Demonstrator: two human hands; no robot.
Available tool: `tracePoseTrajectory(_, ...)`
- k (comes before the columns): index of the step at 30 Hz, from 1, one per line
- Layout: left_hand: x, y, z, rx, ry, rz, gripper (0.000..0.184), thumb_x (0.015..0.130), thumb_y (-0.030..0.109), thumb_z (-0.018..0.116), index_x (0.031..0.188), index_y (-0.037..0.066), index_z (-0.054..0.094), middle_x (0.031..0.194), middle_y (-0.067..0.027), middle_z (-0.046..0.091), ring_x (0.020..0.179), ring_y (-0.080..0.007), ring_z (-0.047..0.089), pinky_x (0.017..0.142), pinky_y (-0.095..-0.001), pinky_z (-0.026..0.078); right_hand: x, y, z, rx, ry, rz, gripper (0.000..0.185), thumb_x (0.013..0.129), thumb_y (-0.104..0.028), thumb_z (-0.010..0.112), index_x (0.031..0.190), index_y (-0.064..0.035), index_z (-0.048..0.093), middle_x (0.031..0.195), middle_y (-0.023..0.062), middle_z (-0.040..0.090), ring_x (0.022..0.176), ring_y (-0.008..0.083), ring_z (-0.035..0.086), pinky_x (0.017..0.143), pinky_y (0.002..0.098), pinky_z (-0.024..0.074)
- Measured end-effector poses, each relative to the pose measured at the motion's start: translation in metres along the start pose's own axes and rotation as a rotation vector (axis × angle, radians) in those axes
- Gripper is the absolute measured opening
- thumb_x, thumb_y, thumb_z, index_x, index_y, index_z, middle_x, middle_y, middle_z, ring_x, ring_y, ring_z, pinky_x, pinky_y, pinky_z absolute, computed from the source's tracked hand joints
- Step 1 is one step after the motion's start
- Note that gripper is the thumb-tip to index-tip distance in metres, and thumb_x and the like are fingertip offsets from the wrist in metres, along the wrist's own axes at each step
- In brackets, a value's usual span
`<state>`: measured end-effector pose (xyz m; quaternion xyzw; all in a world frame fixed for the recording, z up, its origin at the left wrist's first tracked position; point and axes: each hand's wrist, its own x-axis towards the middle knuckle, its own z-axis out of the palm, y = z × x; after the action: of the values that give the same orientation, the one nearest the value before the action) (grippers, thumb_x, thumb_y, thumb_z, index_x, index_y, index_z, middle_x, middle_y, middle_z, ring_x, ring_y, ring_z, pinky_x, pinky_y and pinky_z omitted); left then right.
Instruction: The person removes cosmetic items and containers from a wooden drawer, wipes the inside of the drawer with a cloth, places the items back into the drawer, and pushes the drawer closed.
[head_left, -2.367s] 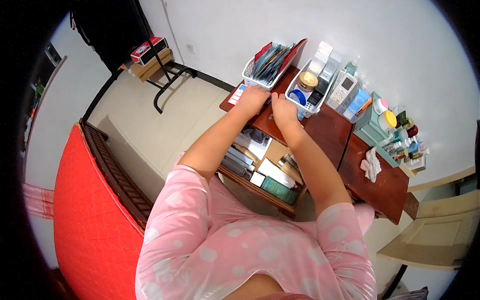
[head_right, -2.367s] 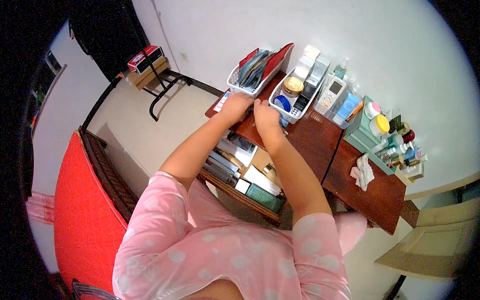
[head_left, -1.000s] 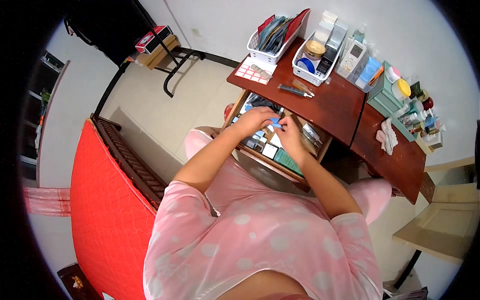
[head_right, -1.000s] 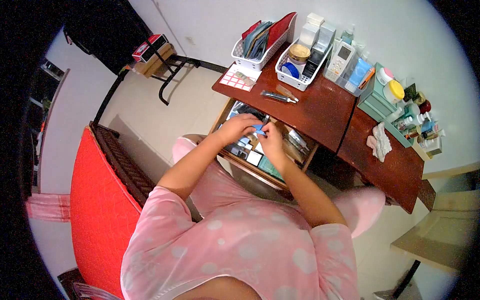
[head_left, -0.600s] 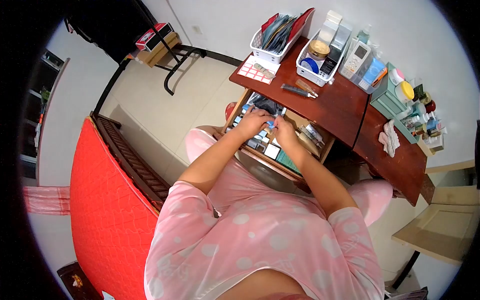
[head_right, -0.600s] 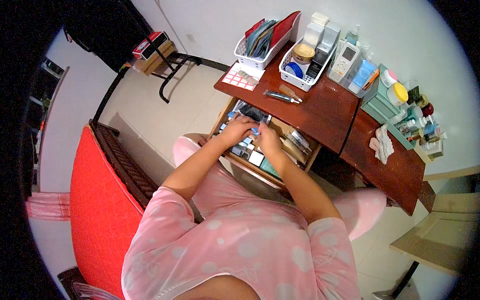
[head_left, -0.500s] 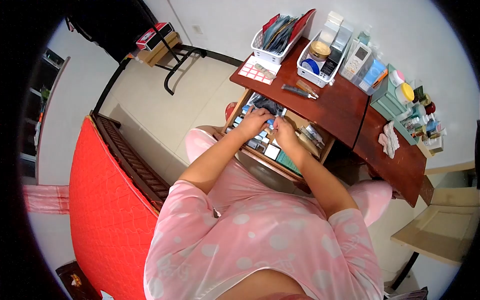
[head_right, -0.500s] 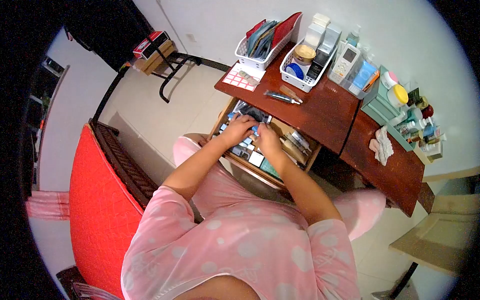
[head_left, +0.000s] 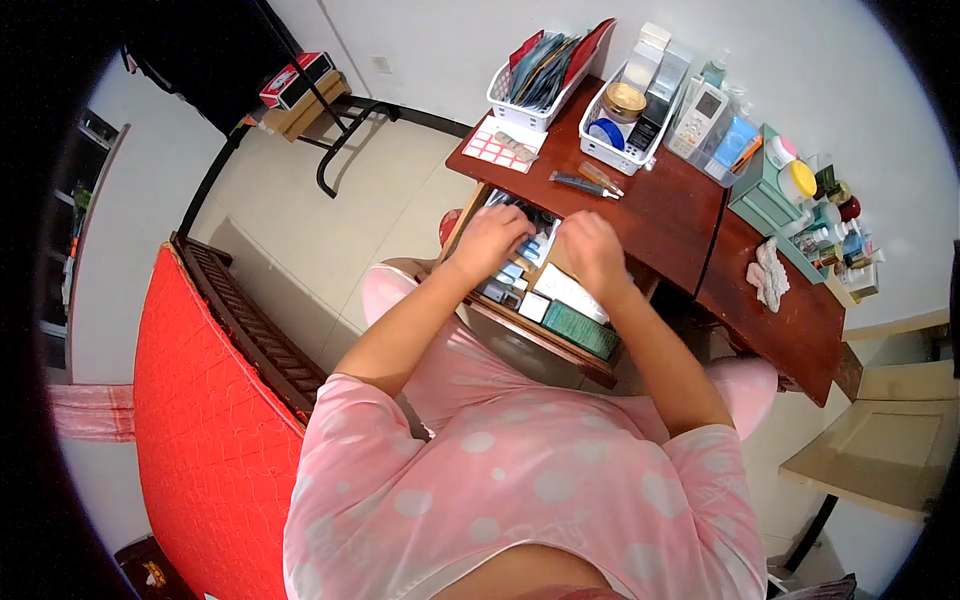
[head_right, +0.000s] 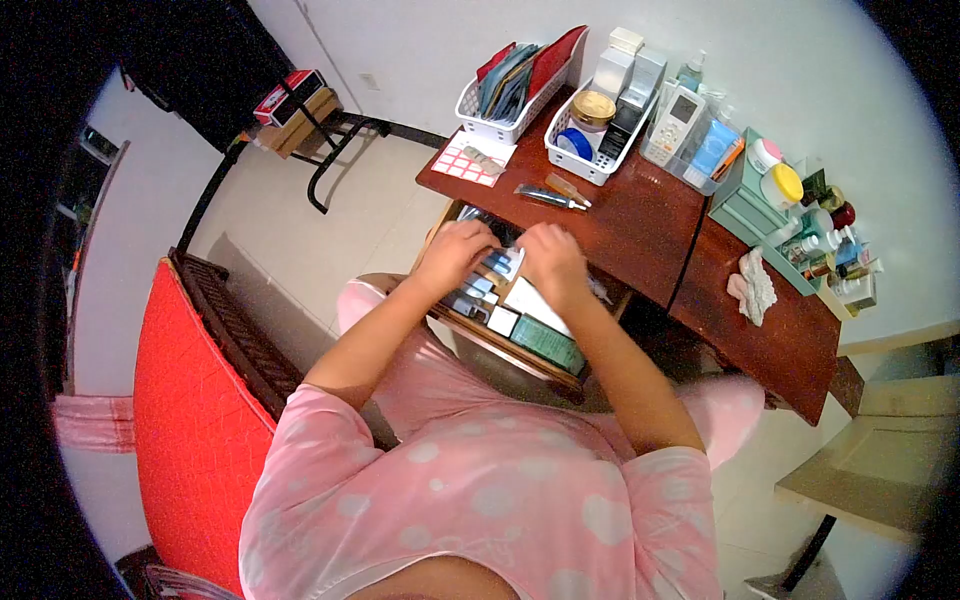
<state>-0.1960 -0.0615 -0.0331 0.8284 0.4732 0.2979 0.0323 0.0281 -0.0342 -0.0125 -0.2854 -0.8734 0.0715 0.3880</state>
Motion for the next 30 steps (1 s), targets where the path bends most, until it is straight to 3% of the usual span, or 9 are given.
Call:
tracePoseTrajectory(4, 0.033, 0.010, -0.019, 0.015, 0.114, 0.008, 0.012, 0.081, 0.010, 0.070, 0.093, 0.011, 0.067, 0.094, -0.0055, 0.064, 0.092, -0.0291, 0.061, 0.079, -0.0417, 0.046, 0.011, 0.042, -0.025, -0.074, 0.218, 0.087, 0.012, 0.082, -0.002, 0.062, 0.093, -0.0059, 0.062, 0.093, 0.0122, 0.061, 0.090, 0.0326, 0.059, 0.080, 0.0427, 0.0475)
tracePoseTrajectory(5, 0.043, 0.009, -0.018, 0.017, 0.137, 0.011, 0.013, 0.081, 0.009, 0.071, 0.093, 0.011, 0.067, 0.095, -0.0061, 0.064, 0.091, -0.0299, 0.061, 0.077, -0.0418, 0.046, 0.013, 0.046, -0.034, -0.030, 0.236, 0.254, 0.010, 0.083, -0.005, 0.065, 0.093, -0.0046, 0.061, 0.092, 0.0134, 0.061, 0.089, 0.0342, 0.059, 0.079, 0.0435, 0.0475)
tracePoseTrajectory(10, 0.087, 0.016, 0.012, -0.017, 0.133, 0.035, 0.025, 0.078, 0.012, 0.075, 0.101, 0.010, 0.068, 0.099, -0.0078, 0.064, 0.093, -0.0305, 0.060, 0.081, -0.0423, 0.048, -0.006, 0.087, -0.030, 0.062, 0.163, 0.598, 0.013, 0.088, -0.013, 0.066, 0.097, -0.0033, 0.068, 0.092, 0.0143, 0.061, 0.087, 0.0333, 0.060, 0.079, 0.0415, 0.0481)
tracePoseTrajectory(14, 0.104, 0.028, 0.030, 0.031, 0.106, 0.038, 0.032, 0.076, 0.015, 0.076, 0.107, 0.012, 0.067, 0.105, -0.0051, 0.062, 0.101, -0.0289, 0.057, 0.085, -0.0430, 0.045, -0.005, 0.084, -0.029, 0.095, 0.139, 0.645, 0.022, 0.089, -0.023, 0.067, 0.100, -0.0047, 0.072, 0.092, 0.0139, 0.061, 0.089, 0.0321, 0.061, 0.079, 0.0405, 0.0484)
tracePoseTrajectory(17, 0.109, 0.030, 0.041, 0.087, 0.111, 0.033, 0.031, 0.077, 0.015, 0.075, 0.107, 0.013, 0.067, 0.103, -0.0042, 0.062, 0.101, -0.0281, 0.057, 0.086, -0.0422, 0.044, -0.005, 0.089, -0.023, -0.016, 0.077, 0.576, 0.023, 0.088, -0.026, 0.069, 0.102, -0.0081, 0.072, 0.092, 0.0128, 0.061, 0.090, 0.0325, 0.061, 0.080, 0.0415, 0.0486)
tracePoseTrajectory(21, 0.105, 0.030, 0.038, 0.069, 0.076, -0.007, 0.028, 0.079, 0.014, 0.073, 0.107, 0.014, 0.067, 0.102, -0.0033, 0.062, 0.100, -0.0279, 0.057, 0.086, -0.0423, 0.043, 0.006, 0.083, -0.025, -0.099, -0.008, 0.679, 0.027, 0.084, -0.032, 0.072, 0.102, -0.0120, 0.073, 0.093, 0.0113, 0.061, 0.094, 0.0318, 0.061, 0.081, 0.0426, 0.0488)
tracePoseTrajectory(24, 0.095, 0.028, 0.031, 0.081, 0.066, -0.030, 0.027, 0.080, 0.012, 0.072, 0.107, 0.015, 0.067, 0.101, -0.0033, 0.063, 0.100, -0.0281, 0.057, 0.085, -0.0424, 0.043, 0.020, 0.072, -0.030, -0.100, -0.026, 0.796, 0.025, 0.085, -0.031, 0.072, 0.100, -0.0118, 0.073, 0.095, 0.0113, 0.063, 0.094, 0.0316, 0.062, 0.080, 0.0425, 0.0494)
tracePoseTrajectory(30, 0.080, 0.024, 0.020, 0.094, 0.076, -0.059, 0.026, 0.080, 0.011, 0.072, 0.105, 0.014, 0.067, 0.099, -0.0036, 0.064, 0.099, -0.0278, 0.058, 0.085, -0.0426, 0.044, 0.014, 0.076, -0.022, -0.131, 0.063, 0.735, 0.016, 0.084, -0.026, 0.074, 0.092, -0.0118, 0.073, 0.095, 0.0084, 0.065, 0.088, 0.0291, 0.064, 0.076, 0.0408, 0.0509)
